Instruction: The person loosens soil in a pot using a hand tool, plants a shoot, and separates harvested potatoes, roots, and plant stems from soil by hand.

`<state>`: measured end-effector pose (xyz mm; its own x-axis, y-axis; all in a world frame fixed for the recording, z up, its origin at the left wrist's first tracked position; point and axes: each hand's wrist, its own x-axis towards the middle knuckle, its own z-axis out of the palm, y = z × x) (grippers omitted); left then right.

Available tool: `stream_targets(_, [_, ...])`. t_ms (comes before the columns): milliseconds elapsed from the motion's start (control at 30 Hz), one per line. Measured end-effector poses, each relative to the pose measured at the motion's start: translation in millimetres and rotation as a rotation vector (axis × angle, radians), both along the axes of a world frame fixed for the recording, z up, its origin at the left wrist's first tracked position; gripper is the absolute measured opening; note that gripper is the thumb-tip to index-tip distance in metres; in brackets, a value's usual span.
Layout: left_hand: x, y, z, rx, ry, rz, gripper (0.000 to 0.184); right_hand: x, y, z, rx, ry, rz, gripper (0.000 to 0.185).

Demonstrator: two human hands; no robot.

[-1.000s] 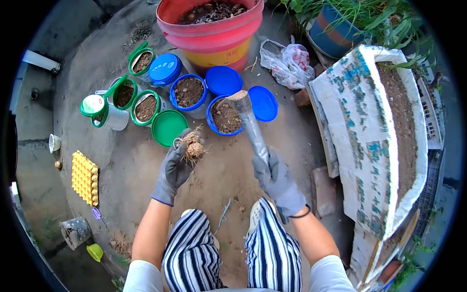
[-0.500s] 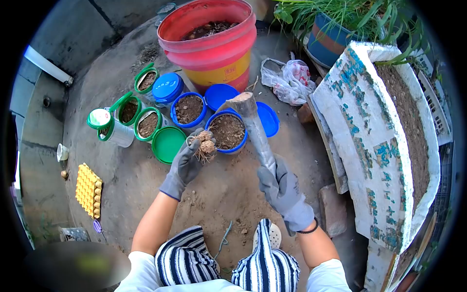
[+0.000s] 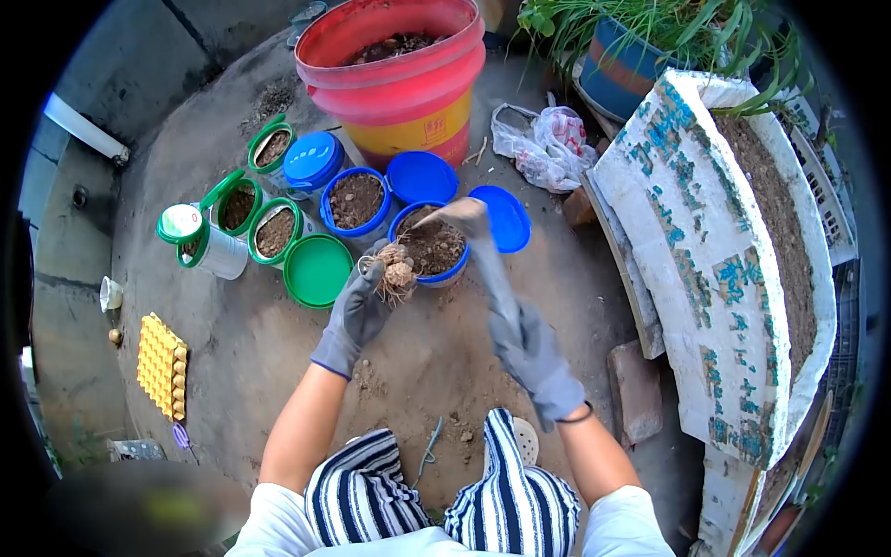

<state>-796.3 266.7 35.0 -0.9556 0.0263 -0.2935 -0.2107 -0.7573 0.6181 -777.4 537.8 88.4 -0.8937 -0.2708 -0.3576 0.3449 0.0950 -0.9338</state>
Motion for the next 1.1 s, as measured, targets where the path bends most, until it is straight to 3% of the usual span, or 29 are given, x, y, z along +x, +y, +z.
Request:
stream_targets(67, [2, -2, 1, 0.057, 0.029, 0.028, 0.05, 29, 38, -20, 0.413, 0.297, -0.024, 0.029])
stream_targets(133, [6, -10, 4, 0.089, 0.031, 0.025, 0.049, 58, 67, -18, 0.978, 1.237, 0.234, 0.025])
stream_targets(200, [10, -16, 5, 0.123, 0.025, 0.023, 0.048, 95, 87, -35, 0.808, 0.711, 0.243, 0.026])
stream_targets(233, [13, -17, 4, 0.143, 0.021, 0.026, 0.047, 108, 98, -51, 0.811, 0.706, 0.249, 0.026])
stream_targets(300, [20, -18, 5, 0.164, -0.006, 0.041, 0.047, 127, 115, -91, 1.119, 0.657, 0.343, 0.03])
stream_targets(400, [32, -22, 3, 0.178, -0.005, 0.068, 0.048, 127, 124, -124, 1.204, 0.468, 0.47, 0.033])
stream_targets(433, [41, -26, 5, 0.159, -0.02, 0.087, 0.05, 117, 116, -112, 1.202, 0.468, 0.484, 0.033])
stream_targets(467, [50, -31, 10, 0.163, -0.027, 0.105, 0.05, 96, 95, -89, 1.146, 0.646, 0.38, 0.036])
stream_targets(500, [60, -36, 15, 0.134, -0.039, 0.144, 0.05, 71, 73, -72, 1.076, 0.824, 0.28, 0.039])
stream_targets(567, [83, -45, 24, 0.102, -0.065, 0.242, 0.05, 23, 28, -60, 0.625, 0.432, 0.107, 0.053])
stream_targets(633, [113, -61, 42, 0.035, -0.057, 0.322, 0.051, -46, -15, -66, 0.089, -0.248, 0.036, 0.06])
stream_targets(700, [170, -72, 75, -0.091, -0.104, 0.488, 0.051, -91, -50, -53, -0.022, -0.488, 0.106, 0.073])
stream_targets(800, [269, -76, 126, -0.17, -0.092, 0.803, 0.052, -139, -52, -100, 0.01, -0.575, 0.283, 0.051])
stream_targets(933, [405, -55, 171, -0.243, -0.134, 1.203, 0.048, -158, -48, -93, -0.071, -0.705, 0.296, 0.036])
stream_targets(1033, [482, -35, 198, -0.258, -0.042, 1.408, 0.045, -175, -46, -96, 0.027, -0.728, 0.303, 0.03])
stream_targets(1100, [532, -19, 192, -0.299, 0.054, 1.477, 0.046, -176, -69, -117, -0.069, -0.695, 0.382, 0.035])
